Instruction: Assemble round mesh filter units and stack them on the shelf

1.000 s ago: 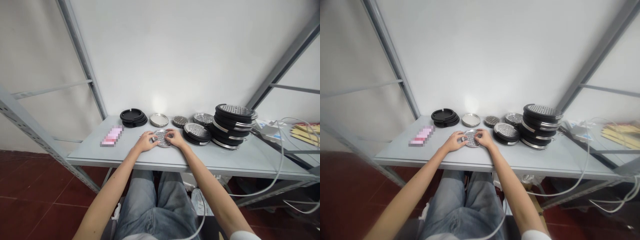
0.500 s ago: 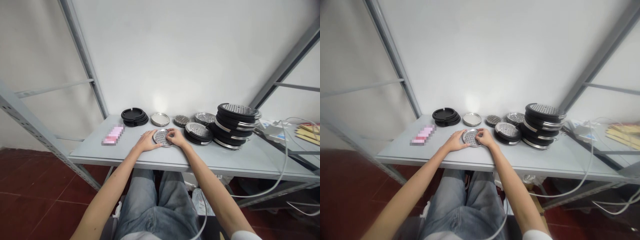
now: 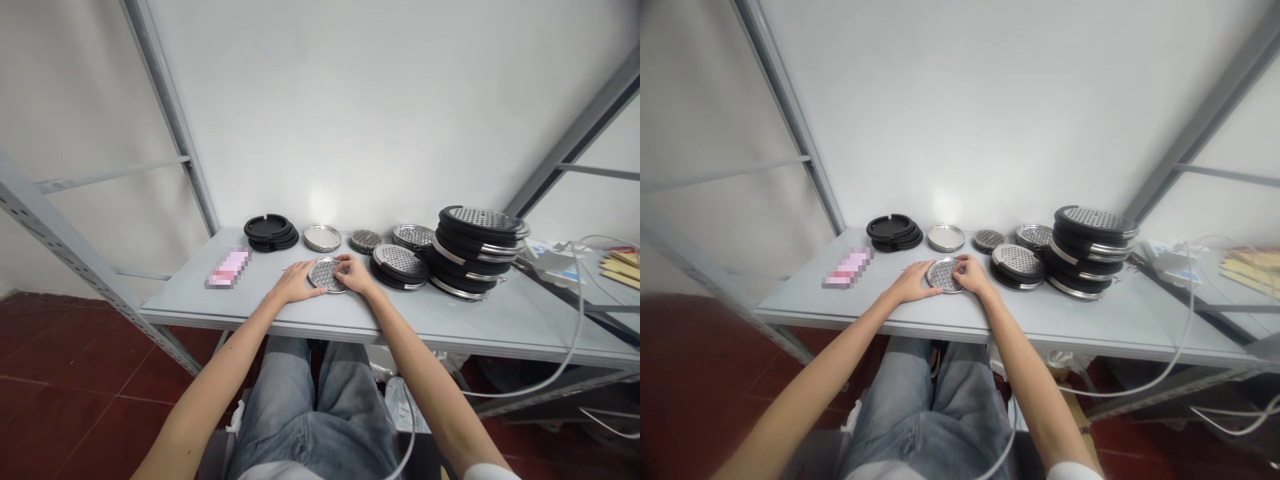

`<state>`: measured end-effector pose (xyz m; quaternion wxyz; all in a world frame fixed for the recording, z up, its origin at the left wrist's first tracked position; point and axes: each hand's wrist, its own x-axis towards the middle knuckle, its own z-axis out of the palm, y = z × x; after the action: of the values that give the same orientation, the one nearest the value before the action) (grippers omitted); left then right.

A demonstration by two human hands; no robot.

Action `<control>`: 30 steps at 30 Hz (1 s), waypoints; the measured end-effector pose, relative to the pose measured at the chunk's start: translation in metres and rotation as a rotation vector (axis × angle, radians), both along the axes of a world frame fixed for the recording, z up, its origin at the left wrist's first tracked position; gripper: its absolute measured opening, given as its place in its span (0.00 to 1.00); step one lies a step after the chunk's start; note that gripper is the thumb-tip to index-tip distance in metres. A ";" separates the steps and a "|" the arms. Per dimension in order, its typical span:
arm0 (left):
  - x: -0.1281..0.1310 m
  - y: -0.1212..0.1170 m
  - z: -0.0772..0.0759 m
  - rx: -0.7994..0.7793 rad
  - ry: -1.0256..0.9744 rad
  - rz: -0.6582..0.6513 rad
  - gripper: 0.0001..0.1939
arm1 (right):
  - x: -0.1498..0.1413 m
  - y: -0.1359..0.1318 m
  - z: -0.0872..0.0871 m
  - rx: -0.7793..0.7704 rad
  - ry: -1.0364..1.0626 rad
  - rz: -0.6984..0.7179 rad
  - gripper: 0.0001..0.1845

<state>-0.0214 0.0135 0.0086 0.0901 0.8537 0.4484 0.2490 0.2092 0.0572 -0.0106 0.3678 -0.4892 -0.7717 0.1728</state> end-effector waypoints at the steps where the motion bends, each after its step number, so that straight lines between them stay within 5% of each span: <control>1: 0.000 0.000 0.000 0.002 0.003 -0.004 0.45 | 0.000 0.000 0.000 -0.001 -0.004 0.000 0.04; 14: 0.000 0.001 -0.004 0.056 -0.083 0.042 0.36 | 0.002 0.000 -0.002 0.081 0.041 -0.151 0.11; 24: 0.000 0.003 -0.004 0.025 -0.076 0.046 0.40 | 0.002 -0.006 -0.002 0.081 -0.007 -0.138 0.11; 30: 0.000 0.001 -0.003 0.022 -0.056 0.065 0.38 | -0.003 -0.026 0.014 0.263 -0.172 -0.178 0.13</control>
<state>-0.0214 0.0141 0.0052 0.0852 0.8322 0.4706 0.2805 0.2059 0.0307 0.0036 0.3750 -0.5164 -0.7699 -0.0055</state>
